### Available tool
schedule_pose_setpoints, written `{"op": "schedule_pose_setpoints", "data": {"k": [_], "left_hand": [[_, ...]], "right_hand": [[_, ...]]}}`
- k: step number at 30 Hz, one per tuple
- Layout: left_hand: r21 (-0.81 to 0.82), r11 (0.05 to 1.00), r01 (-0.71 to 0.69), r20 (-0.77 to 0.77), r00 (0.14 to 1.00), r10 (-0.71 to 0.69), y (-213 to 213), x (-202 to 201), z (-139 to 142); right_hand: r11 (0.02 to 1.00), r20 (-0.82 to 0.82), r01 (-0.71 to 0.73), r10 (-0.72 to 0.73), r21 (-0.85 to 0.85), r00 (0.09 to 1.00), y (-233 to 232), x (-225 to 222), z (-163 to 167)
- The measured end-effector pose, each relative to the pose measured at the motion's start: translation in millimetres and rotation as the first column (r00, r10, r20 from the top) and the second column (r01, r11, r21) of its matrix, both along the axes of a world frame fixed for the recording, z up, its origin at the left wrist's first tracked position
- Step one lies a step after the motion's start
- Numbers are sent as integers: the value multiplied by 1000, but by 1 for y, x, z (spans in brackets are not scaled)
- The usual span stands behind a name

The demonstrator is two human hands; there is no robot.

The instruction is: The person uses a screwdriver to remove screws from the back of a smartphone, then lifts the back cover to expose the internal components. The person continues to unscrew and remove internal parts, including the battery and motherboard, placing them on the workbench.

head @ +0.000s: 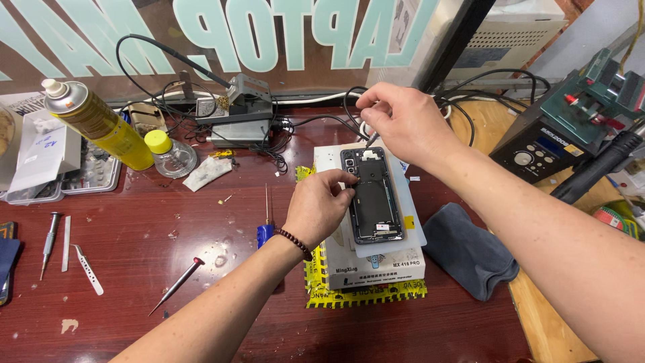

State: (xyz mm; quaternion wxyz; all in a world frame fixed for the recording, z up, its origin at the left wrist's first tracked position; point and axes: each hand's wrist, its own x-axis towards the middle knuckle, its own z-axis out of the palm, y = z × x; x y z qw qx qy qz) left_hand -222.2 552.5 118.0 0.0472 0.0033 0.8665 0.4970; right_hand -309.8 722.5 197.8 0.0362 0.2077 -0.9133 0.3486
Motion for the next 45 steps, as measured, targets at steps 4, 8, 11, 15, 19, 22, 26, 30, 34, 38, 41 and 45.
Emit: {"op": "schedule_pose_setpoints", "data": {"k": [4, 8, 11, 15, 19, 22, 26, 30, 34, 38, 41, 45], "left_hand": [[-3, 1000, -4, 0, 1000, 4, 0, 1, -1], [-19, 1000, -4, 39, 999, 4, 0, 1, 1], [-19, 1000, 1, 0, 1000, -1, 0, 1, 3], [-14, 1000, -1, 67, 998, 2, 0, 2, 5], [-18, 1000, -5, 28, 1000, 5, 0, 2, 5], [-12, 1000, -12, 49, 999, 13, 0, 3, 4], [10, 1000, -15, 7, 1000, 15, 1, 4, 3], [2, 997, -79, -49, 996, 79, 5, -5, 1], [-31, 992, -118, -150, 982, 113, 8, -31, 1], [-62, 991, -117, -225, 969, 101, 12, -47, 3], [-93, 990, -110, -161, 983, 94, 13, -46, 6], [-64, 988, -138, -170, 977, 126, 8, -38, 9]], "right_hand": [[990, -41, -125, 122, -69, 992, 2, 2, -1], [993, -17, -14, 16, 119, 1000, 1, 2, 1], [993, -73, -90, 95, 77, 993, 0, -1, 3], [993, 300, -7, 42, -119, 953, 0, -5, 2], [988, 77, -144, 149, -62, 986, 4, -3, 1], [984, 60, -37, 27, 174, 998, 7, -4, 3], [991, 142, -133, 127, 31, 982, 9, -6, 6], [991, 32, -36, 32, 128, 999, 9, -4, 3], [999, 51, -33, 32, 24, 998, 11, 0, 7], [999, 131, 27, -22, -35, 991, 12, 9, 20], [991, 186, 25, -1, -130, 982, 10, 17, 25], [974, 236, 90, -40, -209, 971, 11, 22, 24]]}}
